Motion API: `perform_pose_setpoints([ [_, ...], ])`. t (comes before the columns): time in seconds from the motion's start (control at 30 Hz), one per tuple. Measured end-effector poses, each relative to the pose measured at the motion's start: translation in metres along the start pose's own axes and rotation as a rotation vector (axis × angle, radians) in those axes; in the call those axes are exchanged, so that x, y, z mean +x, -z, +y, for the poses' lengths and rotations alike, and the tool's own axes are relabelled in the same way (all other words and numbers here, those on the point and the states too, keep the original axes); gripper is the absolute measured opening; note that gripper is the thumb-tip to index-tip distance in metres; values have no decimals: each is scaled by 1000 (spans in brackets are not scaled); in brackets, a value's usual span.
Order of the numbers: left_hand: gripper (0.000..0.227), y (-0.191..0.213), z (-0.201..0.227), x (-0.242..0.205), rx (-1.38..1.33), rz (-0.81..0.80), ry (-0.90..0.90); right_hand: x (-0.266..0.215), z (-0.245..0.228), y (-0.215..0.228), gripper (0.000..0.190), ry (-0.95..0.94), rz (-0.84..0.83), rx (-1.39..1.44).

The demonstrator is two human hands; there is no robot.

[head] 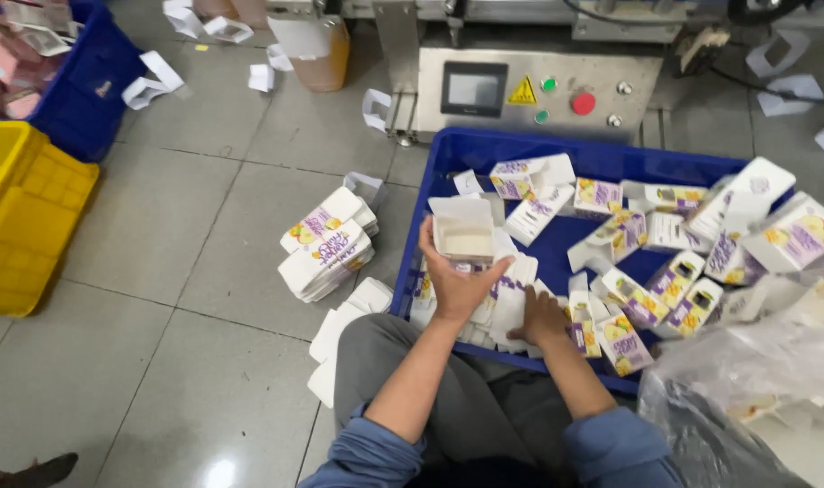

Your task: Folding flat cardboard juice boxes into their 3D shape and placing them into a storage bin and a plastic bag.

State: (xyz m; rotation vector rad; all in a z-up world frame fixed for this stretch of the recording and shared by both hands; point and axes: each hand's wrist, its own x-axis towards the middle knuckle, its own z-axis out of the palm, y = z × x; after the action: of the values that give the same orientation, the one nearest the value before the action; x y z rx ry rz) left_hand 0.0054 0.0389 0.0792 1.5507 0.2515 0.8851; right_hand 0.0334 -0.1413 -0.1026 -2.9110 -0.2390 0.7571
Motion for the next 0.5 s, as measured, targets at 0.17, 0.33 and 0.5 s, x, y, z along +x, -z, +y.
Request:
perform_pose_setpoints([
  [0.17, 117, -4, -29, -4, -50, 48, 123, -33, -7, 38, 107, 35, 101, 319],
  [0.33, 91, 1, -32, 2, -180, 113, 255, -51, -17, 61, 90, 115, 300, 722],
  [0.5, 89, 1, -17, 6, -187, 90, 348, -36, -16, 44, 86, 149, 233, 1221],
])
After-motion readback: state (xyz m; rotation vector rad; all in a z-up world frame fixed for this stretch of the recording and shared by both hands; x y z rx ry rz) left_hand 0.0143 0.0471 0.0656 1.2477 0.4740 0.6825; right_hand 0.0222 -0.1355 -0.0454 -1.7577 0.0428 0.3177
